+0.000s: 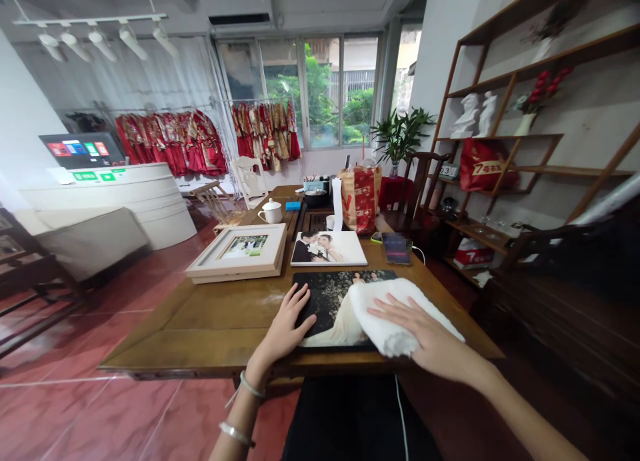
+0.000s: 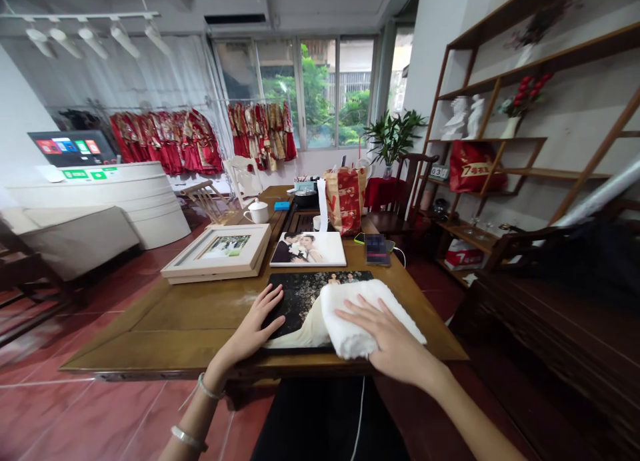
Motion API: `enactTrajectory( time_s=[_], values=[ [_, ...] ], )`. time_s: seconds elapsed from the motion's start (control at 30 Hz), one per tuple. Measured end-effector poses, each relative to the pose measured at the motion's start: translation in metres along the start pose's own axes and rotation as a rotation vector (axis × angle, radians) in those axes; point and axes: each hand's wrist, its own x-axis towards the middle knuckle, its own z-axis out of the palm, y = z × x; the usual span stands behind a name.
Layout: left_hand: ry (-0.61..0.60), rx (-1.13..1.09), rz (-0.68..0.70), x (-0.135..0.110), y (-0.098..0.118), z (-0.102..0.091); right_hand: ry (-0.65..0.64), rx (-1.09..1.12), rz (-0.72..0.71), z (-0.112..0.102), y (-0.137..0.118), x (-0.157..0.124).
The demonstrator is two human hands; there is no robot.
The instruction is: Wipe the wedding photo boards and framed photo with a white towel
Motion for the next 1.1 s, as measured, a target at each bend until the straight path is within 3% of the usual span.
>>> enactTrajectory(
  time_s=[0.17, 0.33, 0.43, 0.57, 0.67, 0.73, 0.83, 1.0, 1.1],
  values=[
    [-0.003, -0.005, -0.005, -0.001, 0.001, -0.001, 0.070, 0.046, 0.093, -0.010, 0.047, 0.060],
    [0.014, 0.004, -0.015, -0.001, 0.000, 0.001, 0.070, -0.025, 0.135, -0.005, 0.050, 0.087],
    [0.033, 0.004, -0.024, -0.001, -0.001, 0.003, 0.056, -0.058, 0.112, 0.000, 0.034, 0.073],
    [0.049, 0.005, -0.022, -0.001, -0.002, 0.005, 0.025, -0.030, 0.038, 0.005, -0.006, 0.027],
    [0.044, 0.005, -0.013, 0.000, -0.001, 0.004, -0.053, 0.021, -0.048, 0.004, -0.033, -0.004],
    [0.036, 0.001, -0.011, 0.000, -0.001, 0.003, -0.095, 0.053, -0.079, 0.001, -0.038, -0.013],
    [0.020, -0.002, -0.019, 0.000, 0.000, 0.002, -0.079, 0.065, -0.053, -0.003, -0.021, -0.002],
    [0.009, -0.020, -0.025, 0.000, 0.000, 0.000, 0.058, 0.002, 0.148, -0.008, 0.035, 0.049],
    [0.028, -0.034, -0.030, 0.000, 0.002, -0.001, 0.080, -0.024, 0.238, -0.008, 0.050, 0.075]
  ],
)
